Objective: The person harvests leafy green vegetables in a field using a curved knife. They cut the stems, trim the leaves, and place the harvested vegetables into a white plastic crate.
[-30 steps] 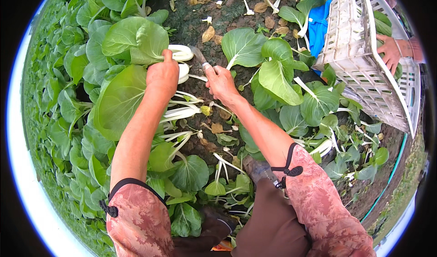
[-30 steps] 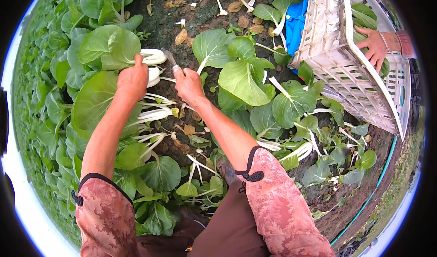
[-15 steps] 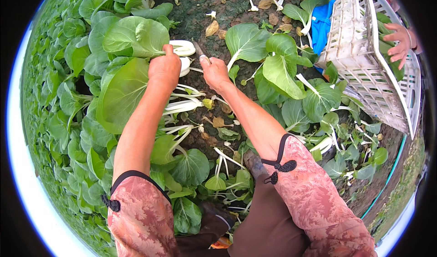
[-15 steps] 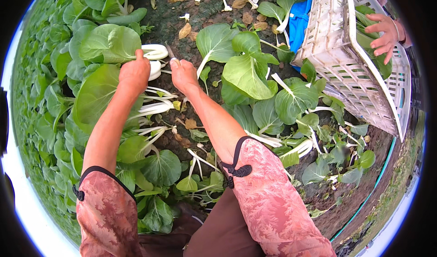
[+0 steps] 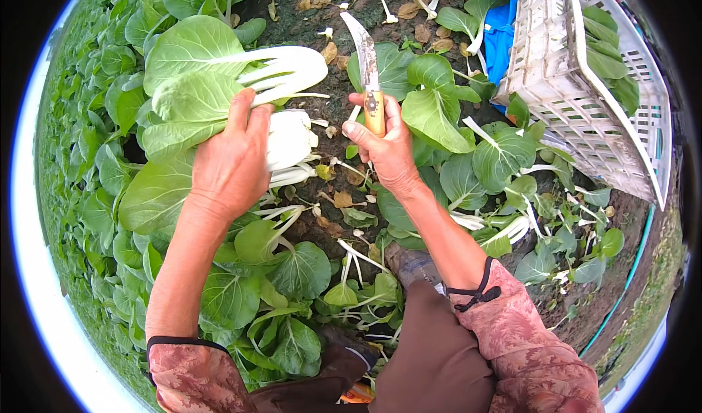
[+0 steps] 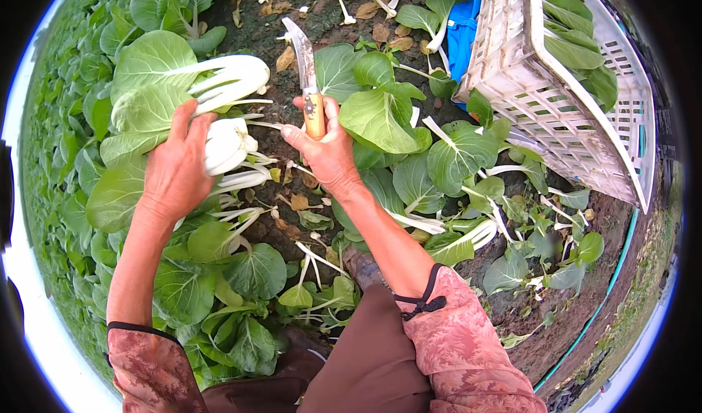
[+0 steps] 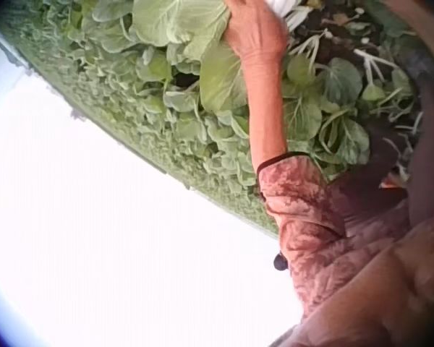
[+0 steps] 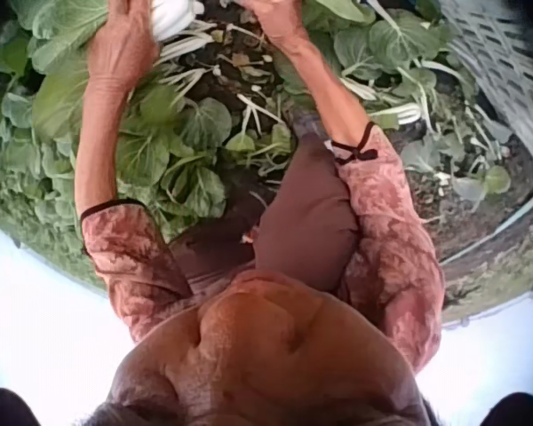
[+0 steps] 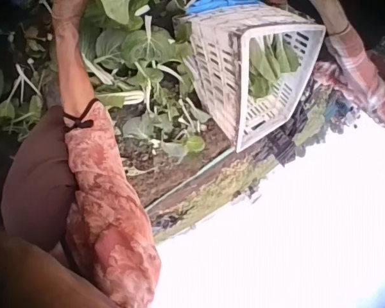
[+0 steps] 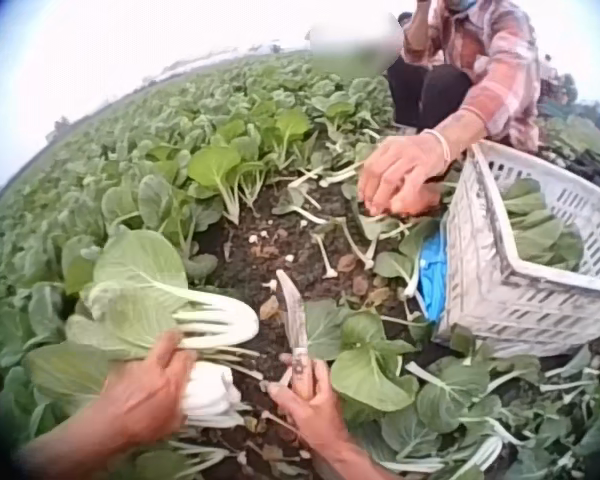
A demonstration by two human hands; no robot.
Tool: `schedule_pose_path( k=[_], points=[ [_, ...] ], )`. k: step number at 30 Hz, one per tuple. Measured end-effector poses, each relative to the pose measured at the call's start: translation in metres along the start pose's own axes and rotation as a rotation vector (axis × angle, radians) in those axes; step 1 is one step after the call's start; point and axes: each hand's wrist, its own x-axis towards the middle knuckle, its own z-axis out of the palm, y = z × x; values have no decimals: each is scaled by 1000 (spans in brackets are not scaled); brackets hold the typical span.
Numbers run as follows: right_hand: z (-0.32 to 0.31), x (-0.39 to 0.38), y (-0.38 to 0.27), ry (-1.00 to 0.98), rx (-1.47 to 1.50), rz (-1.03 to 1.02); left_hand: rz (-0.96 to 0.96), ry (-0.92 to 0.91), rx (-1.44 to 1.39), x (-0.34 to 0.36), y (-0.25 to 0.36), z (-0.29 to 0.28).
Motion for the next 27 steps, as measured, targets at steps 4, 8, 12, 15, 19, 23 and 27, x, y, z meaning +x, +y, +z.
schedule_pose_path(
  k=[4,8,12,15,19,23,27],
  points=[
    [-4,-2,-55,-109,126,-194,66,139,-462,-17,32,-38],
    [-16,8,-50,-73,233,-15,56,83,-502,-23,40,-30],
    [-22,-11,-12,-47,-144,66,4,-190,-422,-50,55,-15],
    [-15,-11,9,-70,-336,-15,125,-386,-345,-72,75,-12],
    [-3,8,29,-11,-429,-97,387,-898,-448,-98,107,-25],
    [-5,23,42,-29,-625,-99,451,-892,-458,-76,95,-43],
    [18,40,55,-80,-794,106,298,-643,-207,-38,64,-50]
  ],
)
